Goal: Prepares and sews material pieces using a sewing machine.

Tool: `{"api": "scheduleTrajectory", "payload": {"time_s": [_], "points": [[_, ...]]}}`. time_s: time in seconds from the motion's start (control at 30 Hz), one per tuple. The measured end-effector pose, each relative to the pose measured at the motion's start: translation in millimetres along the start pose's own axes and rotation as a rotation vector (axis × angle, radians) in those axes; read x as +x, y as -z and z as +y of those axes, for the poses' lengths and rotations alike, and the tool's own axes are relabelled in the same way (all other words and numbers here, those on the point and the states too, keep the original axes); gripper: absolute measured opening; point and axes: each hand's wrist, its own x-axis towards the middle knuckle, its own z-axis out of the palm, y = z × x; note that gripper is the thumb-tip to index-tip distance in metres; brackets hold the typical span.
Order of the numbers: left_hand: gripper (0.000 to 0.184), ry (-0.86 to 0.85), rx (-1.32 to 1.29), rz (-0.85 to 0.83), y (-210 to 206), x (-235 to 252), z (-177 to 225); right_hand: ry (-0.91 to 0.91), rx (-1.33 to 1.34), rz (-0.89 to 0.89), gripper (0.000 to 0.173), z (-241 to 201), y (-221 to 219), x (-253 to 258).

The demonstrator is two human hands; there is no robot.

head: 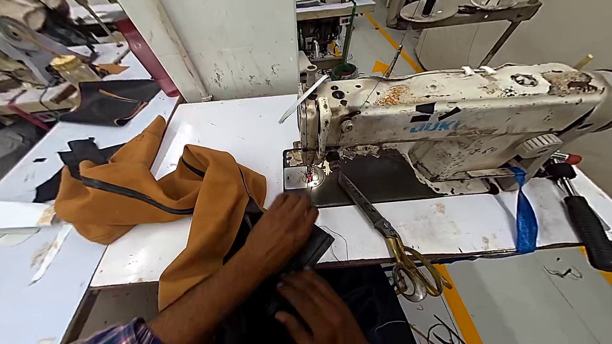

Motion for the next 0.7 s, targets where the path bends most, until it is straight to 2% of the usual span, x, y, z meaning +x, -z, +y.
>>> {"api": "scheduleTrajectory", "payload": {"time_s": [0.03, 0.17, 0.23, 0.3, 0.37, 0.47, 0.5, 0.6, 0.7], "points": [[0.014, -0.003, -0.029, 0.033, -5, -7, 13, -0.019, -0.101, 0.032, 0.036, 12, 7, 0], [0.024, 0.189, -0.224, 0.101, -45, -39, 42, -0.136, -0.468, -0.121, 0.065, 53, 33, -4], [0.042, 0.244, -0.297, 0.066, -55, -47, 49, -0.230, -0.562, -0.149, 0.082, 59, 43, -2], [0.056, 0.190, -0.310, 0.004, -55, -53, 51, -0.308, -0.555, -0.174, 0.091, 56, 54, 2], [0.058, 0.101, -0.328, -0.035, -49, -62, 45, -0.312, -0.481, -0.164, 0.084, 44, 73, 8], [0.058, 0.001, -0.376, -0.109, -40, -84, 29, -0.262, -0.445, -0.075, 0.041, 31, 120, 10], [0.058, -0.019, -0.377, -0.114, -39, -90, 26, -0.294, -0.480, -0.085, 0.034, 33, 135, 7], [0.050, 0.028, -0.331, -0.063, -36, -96, 34, -0.479, -0.497, -0.224, 0.032, 53, 163, -8], [0.035, 0.148, -0.182, 0.119, -39, -90, 66, -0.539, -0.438, -0.261, 0.030, 65, 168, -15]]}}
